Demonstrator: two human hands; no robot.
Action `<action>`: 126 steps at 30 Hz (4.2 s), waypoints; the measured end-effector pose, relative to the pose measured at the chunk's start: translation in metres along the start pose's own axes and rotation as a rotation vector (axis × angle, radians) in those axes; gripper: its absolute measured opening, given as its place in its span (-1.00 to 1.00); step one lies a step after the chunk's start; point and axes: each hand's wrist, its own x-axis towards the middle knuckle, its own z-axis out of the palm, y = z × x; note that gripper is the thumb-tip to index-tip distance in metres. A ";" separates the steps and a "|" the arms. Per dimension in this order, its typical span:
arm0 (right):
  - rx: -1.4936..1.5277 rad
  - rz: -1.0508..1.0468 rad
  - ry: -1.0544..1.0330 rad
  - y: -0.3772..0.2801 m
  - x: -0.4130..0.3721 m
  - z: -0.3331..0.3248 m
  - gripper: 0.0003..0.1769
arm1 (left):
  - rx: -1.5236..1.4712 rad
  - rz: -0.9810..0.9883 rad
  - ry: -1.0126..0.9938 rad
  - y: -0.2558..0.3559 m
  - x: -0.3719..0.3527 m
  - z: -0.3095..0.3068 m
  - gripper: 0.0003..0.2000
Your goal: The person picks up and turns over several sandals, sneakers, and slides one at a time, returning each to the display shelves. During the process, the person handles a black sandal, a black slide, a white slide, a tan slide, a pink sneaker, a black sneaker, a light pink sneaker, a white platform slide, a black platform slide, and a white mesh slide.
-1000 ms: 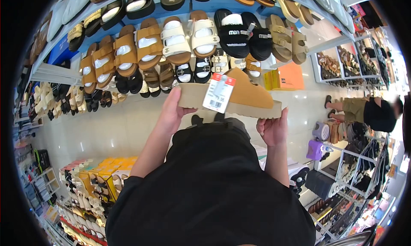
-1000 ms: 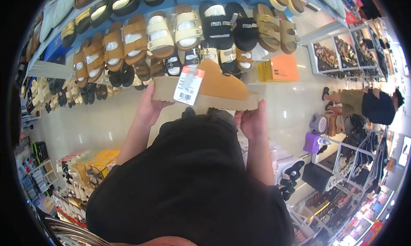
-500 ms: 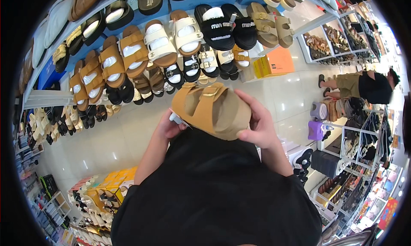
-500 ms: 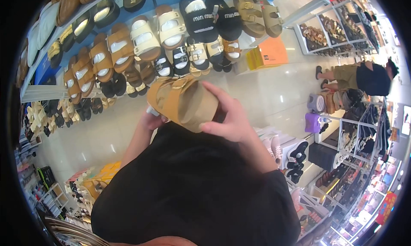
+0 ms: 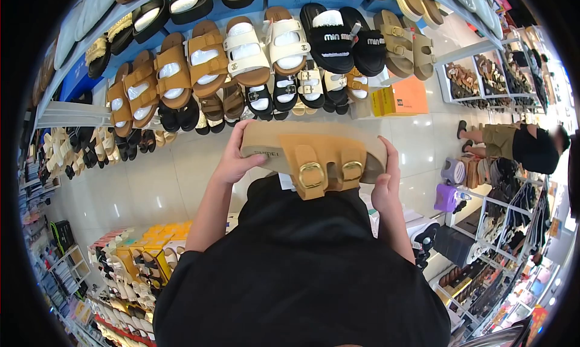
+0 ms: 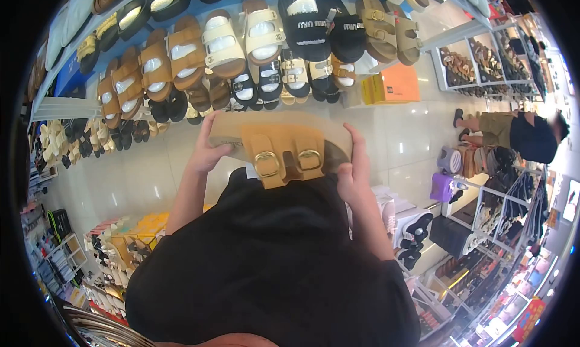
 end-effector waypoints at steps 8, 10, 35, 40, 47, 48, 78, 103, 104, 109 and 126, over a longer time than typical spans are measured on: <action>0.515 0.245 0.218 0.072 -0.004 0.001 -0.22 | 0.320 0.097 -0.002 0.039 0.006 0.066 -0.39; 0.668 0.382 0.237 0.083 -0.002 -0.001 -0.31 | 0.413 0.086 0.010 0.047 0.009 0.084 -0.43; 1.189 -0.223 0.192 0.164 0.032 -0.240 -0.35 | 1.193 0.850 0.169 -0.080 0.090 0.271 -0.51; 0.896 -0.273 0.125 0.174 0.040 -0.276 -0.40 | 1.006 0.457 0.215 -0.102 0.094 0.296 -0.35; 0.700 0.090 0.094 0.229 0.043 -0.307 -0.61 | 0.552 0.100 0.267 -0.096 0.094 0.338 -0.45; 0.736 0.158 0.124 0.231 0.044 -0.307 -0.70 | 0.567 0.098 0.307 -0.101 0.098 0.340 -0.54; 0.787 0.280 0.084 0.340 0.033 -0.311 -0.36 | 1.405 0.808 -0.375 -0.114 0.149 0.425 -0.72; 0.953 1.234 0.122 0.478 0.104 -0.137 -0.78 | 1.186 -0.668 0.502 -0.260 -0.005 0.101 -0.68; 0.930 1.236 0.134 0.486 0.120 -0.129 -0.78 | 1.091 -0.708 0.577 -0.270 -0.024 0.103 -0.66; 0.939 1.338 0.156 0.532 0.179 -0.089 -0.78 | 0.715 -0.779 1.017 -0.315 -0.084 0.163 -0.59; -0.825 -0.450 -0.991 0.596 0.255 -0.059 -0.54 | 0.192 -1.015 1.549 -0.484 -0.025 0.558 -0.77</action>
